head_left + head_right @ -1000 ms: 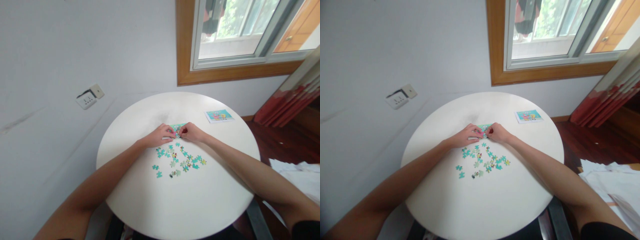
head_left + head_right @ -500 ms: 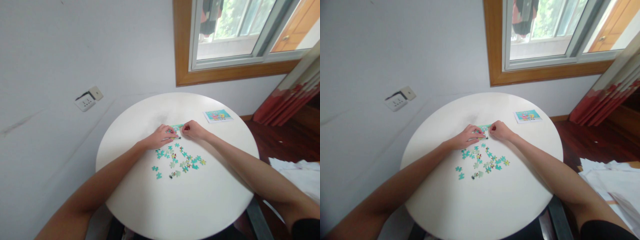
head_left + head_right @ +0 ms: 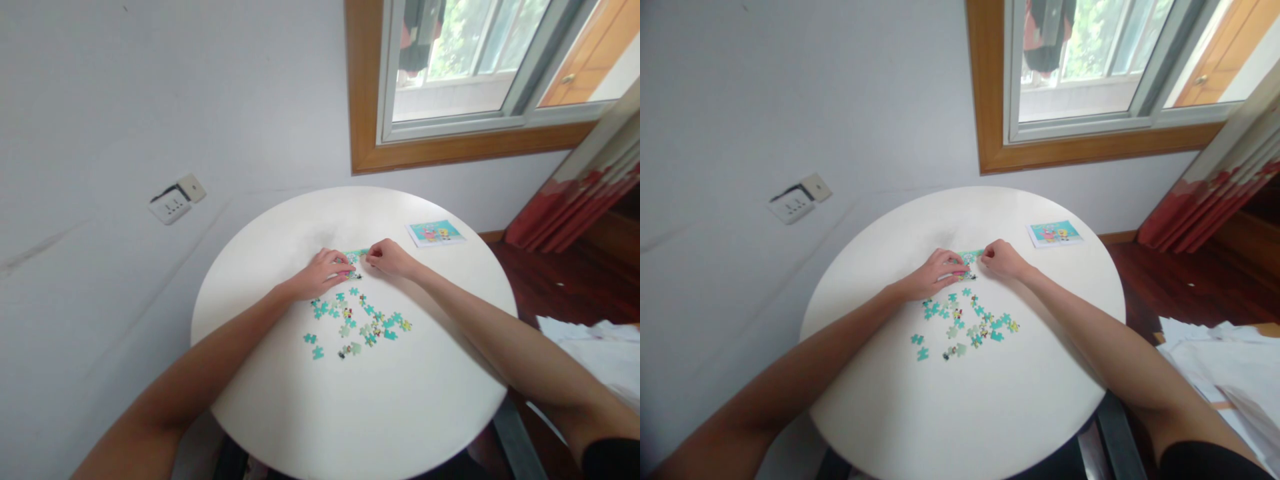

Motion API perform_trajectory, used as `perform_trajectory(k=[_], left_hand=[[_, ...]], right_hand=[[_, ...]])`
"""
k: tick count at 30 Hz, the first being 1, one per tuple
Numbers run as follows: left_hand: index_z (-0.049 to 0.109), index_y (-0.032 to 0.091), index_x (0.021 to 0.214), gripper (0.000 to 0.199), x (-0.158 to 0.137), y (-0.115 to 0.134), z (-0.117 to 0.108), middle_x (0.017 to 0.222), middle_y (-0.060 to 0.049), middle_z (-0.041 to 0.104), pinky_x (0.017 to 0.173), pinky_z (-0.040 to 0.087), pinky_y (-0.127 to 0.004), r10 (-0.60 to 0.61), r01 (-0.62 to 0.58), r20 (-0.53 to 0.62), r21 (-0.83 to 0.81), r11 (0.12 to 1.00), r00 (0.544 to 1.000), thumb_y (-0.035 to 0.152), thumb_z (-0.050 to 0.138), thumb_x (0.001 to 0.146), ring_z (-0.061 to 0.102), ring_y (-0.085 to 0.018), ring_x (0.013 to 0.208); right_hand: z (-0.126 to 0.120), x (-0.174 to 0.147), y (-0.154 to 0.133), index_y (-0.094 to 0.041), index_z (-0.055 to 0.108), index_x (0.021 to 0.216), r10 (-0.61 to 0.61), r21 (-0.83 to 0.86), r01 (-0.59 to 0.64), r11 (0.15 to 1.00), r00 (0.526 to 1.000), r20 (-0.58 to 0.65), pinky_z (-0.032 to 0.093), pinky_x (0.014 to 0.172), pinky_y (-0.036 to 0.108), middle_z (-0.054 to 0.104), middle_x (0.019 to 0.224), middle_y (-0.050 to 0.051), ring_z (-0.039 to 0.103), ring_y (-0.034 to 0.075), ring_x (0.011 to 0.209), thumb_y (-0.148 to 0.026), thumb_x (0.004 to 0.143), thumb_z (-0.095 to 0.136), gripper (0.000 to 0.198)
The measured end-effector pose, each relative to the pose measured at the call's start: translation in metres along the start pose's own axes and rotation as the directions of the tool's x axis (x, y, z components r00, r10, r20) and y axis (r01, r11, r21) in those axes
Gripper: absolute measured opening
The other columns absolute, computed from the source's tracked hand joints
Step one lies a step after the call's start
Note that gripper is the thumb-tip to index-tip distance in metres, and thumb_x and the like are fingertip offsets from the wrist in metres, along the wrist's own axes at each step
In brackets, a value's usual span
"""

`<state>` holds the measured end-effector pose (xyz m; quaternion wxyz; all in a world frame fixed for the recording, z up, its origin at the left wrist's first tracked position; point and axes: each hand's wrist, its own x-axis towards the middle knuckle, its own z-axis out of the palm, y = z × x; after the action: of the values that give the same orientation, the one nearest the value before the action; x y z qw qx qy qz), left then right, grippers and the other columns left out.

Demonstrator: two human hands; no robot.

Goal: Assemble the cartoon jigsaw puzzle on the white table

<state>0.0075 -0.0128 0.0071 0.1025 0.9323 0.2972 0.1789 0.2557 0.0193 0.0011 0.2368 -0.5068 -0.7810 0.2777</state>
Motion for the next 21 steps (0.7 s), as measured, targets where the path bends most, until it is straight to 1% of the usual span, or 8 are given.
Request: perform_trajectory(k=[4, 7, 12, 16, 21], left_hand=[[0.054, 0.027, 0.135, 0.038, 0.001, -0.004, 0.003, 0.121, -0.008, 0.058, 0.104, 0.036, -0.042, -0.015, 0.015, -0.048, -0.016, 1.0, 0.999, 0.035, 0.036, 0.102, 0.048, -0.023, 0.114], [0.05, 0.024, 0.137, 0.039, 0.0, -0.01, 0.004, 0.123, -0.009, 0.059, 0.104, 0.036, -0.043, -0.034, 0.035, -0.076, 0.006, 0.999, 0.997, 0.032, 0.035, 0.102, 0.048, -0.024, 0.114], [0.058, 0.02, 0.126, 0.033, -0.002, -0.019, 0.0, 0.119, -0.009, 0.062, 0.102, 0.038, -0.044, -0.136, 0.148, -0.18, 0.054, 0.988, 0.974, 0.029, 0.043, 0.098, 0.051, -0.024, 0.111], [0.063, 0.019, 0.117, 0.028, -0.004, -0.029, -0.005, 0.112, -0.007, 0.066, 0.099, 0.041, -0.041, -0.215, 0.23, -0.258, 0.029, 0.973, 0.942, 0.027, 0.05, 0.094, 0.054, -0.023, 0.106], [0.067, 0.02, 0.108, 0.023, -0.005, -0.033, -0.007, 0.105, -0.006, 0.067, 0.096, 0.044, -0.041, -0.262, 0.276, -0.296, 0.008, 0.961, 0.918, 0.027, 0.056, 0.089, 0.057, -0.022, 0.1]], right_hand=[[-0.004, 0.0, -0.002, -0.013, 0.07, 0.067, 0.045, 0.009, -0.045, 0.999, 0.999, -0.021, 0.035, 0.055, 0.024, 0.066, 0.058, 0.004, 0.052, 0.012, 0.056, -0.022, 0.078, 0.058, 0.018], [-0.007, 0.0, -0.004, -0.012, 0.071, 0.068, 0.064, 0.015, -0.063, 0.998, 0.997, -0.048, 0.036, 0.055, 0.024, 0.067, 0.06, 0.004, 0.054, 0.012, 0.056, -0.02, 0.078, 0.059, 0.018], [-0.012, 0.001, -0.004, -0.012, 0.072, 0.073, 0.062, 0.024, -0.06, 0.998, 0.993, -0.105, 0.039, 0.057, 0.023, 0.069, 0.064, 0.006, 0.058, 0.013, 0.058, -0.017, 0.08, 0.058, 0.017], [-0.015, 0.002, -0.002, -0.012, 0.074, 0.08, 0.068, 0.007, -0.068, 0.998, 0.986, -0.151, 0.04, 0.058, 0.023, 0.072, 0.069, 0.007, 0.06, 0.014, 0.061, -0.015, 0.08, 0.058, 0.017], [-0.016, 0.003, 0.001, -0.012, 0.074, 0.079, 0.077, -0.009, -0.08, 0.997, 0.982, -0.169, 0.039, 0.058, 0.023, 0.072, 0.07, 0.007, 0.059, 0.014, 0.06, -0.013, 0.08, 0.057, 0.017]])
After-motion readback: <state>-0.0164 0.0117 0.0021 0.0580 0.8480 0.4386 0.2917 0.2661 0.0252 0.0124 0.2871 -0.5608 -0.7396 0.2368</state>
